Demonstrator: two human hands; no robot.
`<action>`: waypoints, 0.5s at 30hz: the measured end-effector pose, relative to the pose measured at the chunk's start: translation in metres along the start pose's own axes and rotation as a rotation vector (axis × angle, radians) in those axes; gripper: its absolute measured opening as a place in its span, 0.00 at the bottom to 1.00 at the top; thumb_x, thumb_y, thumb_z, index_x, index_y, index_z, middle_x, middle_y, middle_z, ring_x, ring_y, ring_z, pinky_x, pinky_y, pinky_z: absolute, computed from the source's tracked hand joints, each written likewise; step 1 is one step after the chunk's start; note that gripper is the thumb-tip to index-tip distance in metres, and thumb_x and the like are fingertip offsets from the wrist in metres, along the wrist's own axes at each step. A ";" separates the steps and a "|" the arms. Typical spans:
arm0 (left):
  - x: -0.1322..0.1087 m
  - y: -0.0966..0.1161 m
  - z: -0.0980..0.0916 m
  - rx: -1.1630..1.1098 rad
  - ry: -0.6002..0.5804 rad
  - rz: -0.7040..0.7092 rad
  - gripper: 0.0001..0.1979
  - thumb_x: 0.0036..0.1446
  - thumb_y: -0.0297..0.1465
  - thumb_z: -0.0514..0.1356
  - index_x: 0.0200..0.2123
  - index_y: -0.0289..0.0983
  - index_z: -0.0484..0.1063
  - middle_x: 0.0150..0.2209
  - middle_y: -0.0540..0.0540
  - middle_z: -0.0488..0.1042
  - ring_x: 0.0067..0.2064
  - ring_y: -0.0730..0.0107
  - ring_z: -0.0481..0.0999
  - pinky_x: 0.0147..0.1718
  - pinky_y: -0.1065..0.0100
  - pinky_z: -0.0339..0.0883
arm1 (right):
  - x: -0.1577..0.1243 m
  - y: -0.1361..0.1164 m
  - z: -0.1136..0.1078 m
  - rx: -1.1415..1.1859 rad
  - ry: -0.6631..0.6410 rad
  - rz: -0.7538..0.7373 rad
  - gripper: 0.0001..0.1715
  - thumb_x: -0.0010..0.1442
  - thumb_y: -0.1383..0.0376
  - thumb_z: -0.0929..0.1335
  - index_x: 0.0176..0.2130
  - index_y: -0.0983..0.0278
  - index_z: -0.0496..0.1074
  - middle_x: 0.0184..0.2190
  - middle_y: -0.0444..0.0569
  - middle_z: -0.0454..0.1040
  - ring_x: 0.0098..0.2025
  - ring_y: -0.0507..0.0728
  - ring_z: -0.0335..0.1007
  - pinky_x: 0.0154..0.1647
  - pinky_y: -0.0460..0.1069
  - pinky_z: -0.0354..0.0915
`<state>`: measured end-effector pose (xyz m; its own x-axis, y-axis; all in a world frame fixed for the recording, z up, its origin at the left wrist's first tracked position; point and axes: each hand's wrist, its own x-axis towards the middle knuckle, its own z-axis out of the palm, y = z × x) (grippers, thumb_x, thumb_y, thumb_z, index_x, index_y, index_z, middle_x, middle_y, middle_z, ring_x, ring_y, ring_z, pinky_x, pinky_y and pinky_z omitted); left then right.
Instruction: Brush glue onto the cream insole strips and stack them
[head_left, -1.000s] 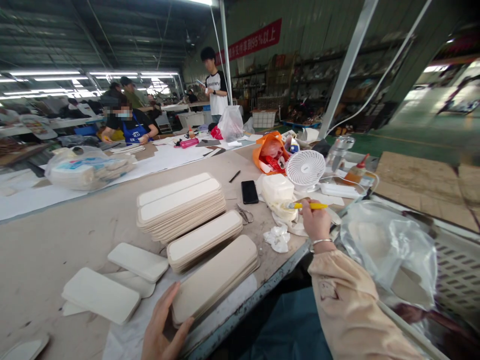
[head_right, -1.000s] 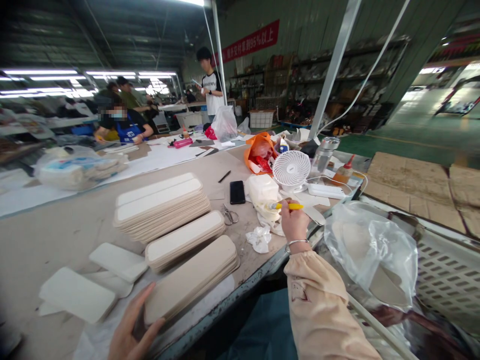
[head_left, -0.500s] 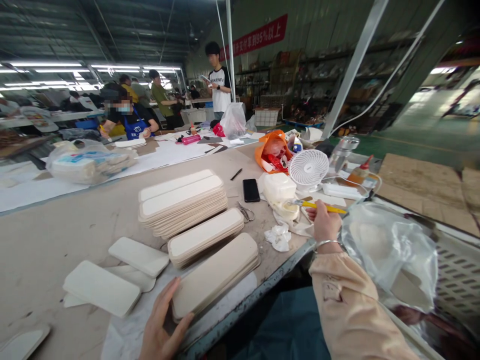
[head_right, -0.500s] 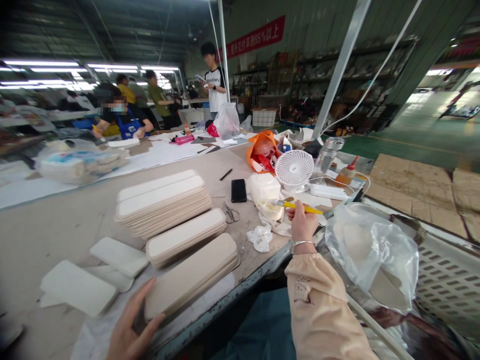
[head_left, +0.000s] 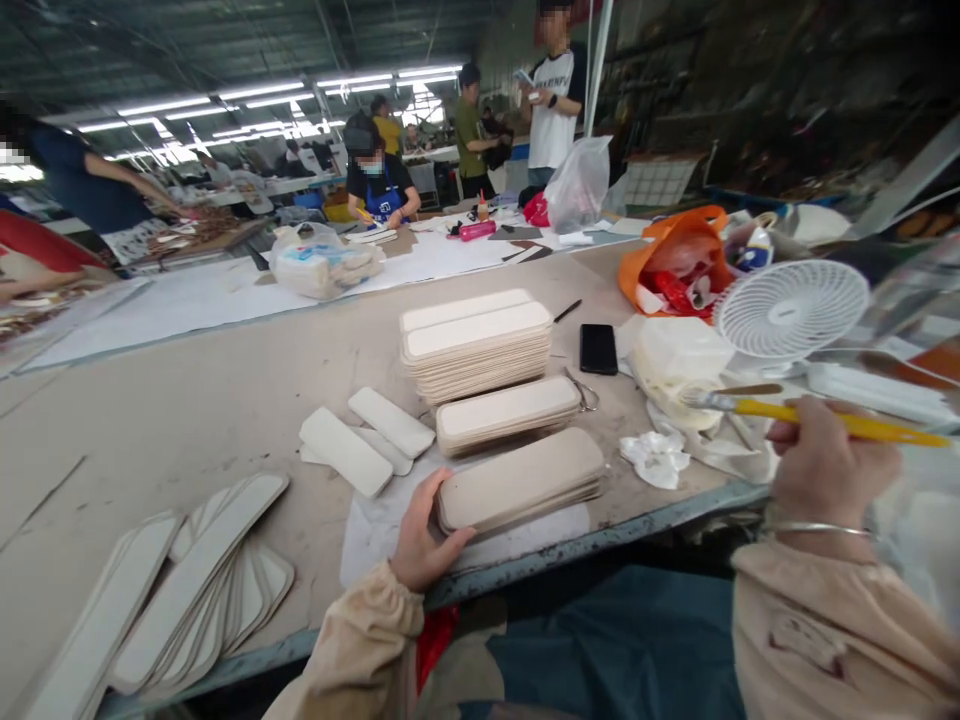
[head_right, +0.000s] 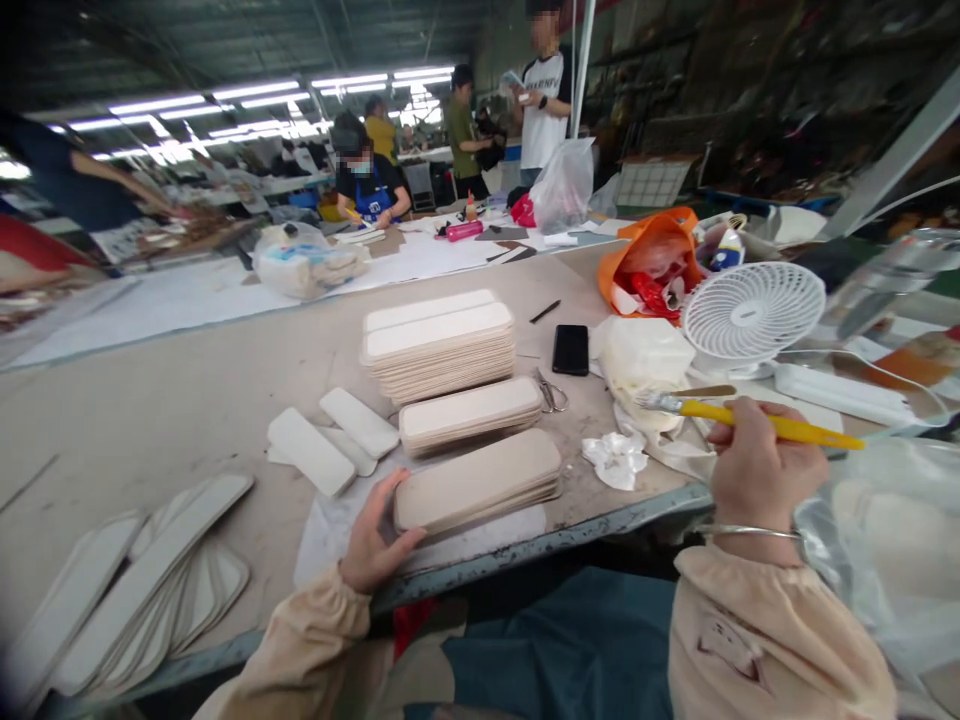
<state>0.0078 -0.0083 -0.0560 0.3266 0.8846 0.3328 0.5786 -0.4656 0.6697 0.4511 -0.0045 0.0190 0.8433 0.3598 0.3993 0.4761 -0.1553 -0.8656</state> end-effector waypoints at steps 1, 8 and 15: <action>0.000 0.001 0.000 -0.009 -0.002 -0.005 0.36 0.51 0.40 0.62 0.60 0.34 0.54 0.58 0.35 0.63 0.60 0.47 0.62 0.58 0.47 0.57 | -0.011 -0.012 0.003 0.196 -0.044 0.052 0.08 0.54 0.60 0.63 0.28 0.62 0.64 0.17 0.46 0.60 0.18 0.52 0.56 0.20 0.50 0.54; -0.001 -0.002 0.000 -0.062 -0.009 -0.012 0.39 0.50 0.39 0.64 0.61 0.34 0.52 0.57 0.34 0.63 0.60 0.47 0.61 0.59 0.45 0.55 | -0.121 -0.083 0.029 0.569 -0.841 0.118 0.15 0.58 0.54 0.67 0.34 0.64 0.68 0.17 0.41 0.64 0.19 0.50 0.58 0.20 0.45 0.55; -0.002 -0.006 0.002 -0.108 0.004 -0.001 0.42 0.49 0.39 0.64 0.63 0.36 0.48 0.57 0.34 0.63 0.58 0.50 0.64 0.57 0.47 0.59 | -0.190 -0.099 0.049 0.529 -1.249 0.018 0.15 0.62 0.53 0.64 0.36 0.63 0.68 0.19 0.41 0.67 0.22 0.50 0.62 0.24 0.45 0.59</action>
<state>0.0054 -0.0074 -0.0621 0.3232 0.8853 0.3344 0.4953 -0.4594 0.7374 0.2313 -0.0123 0.0137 -0.0736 0.9929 0.0929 0.0770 0.0986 -0.9921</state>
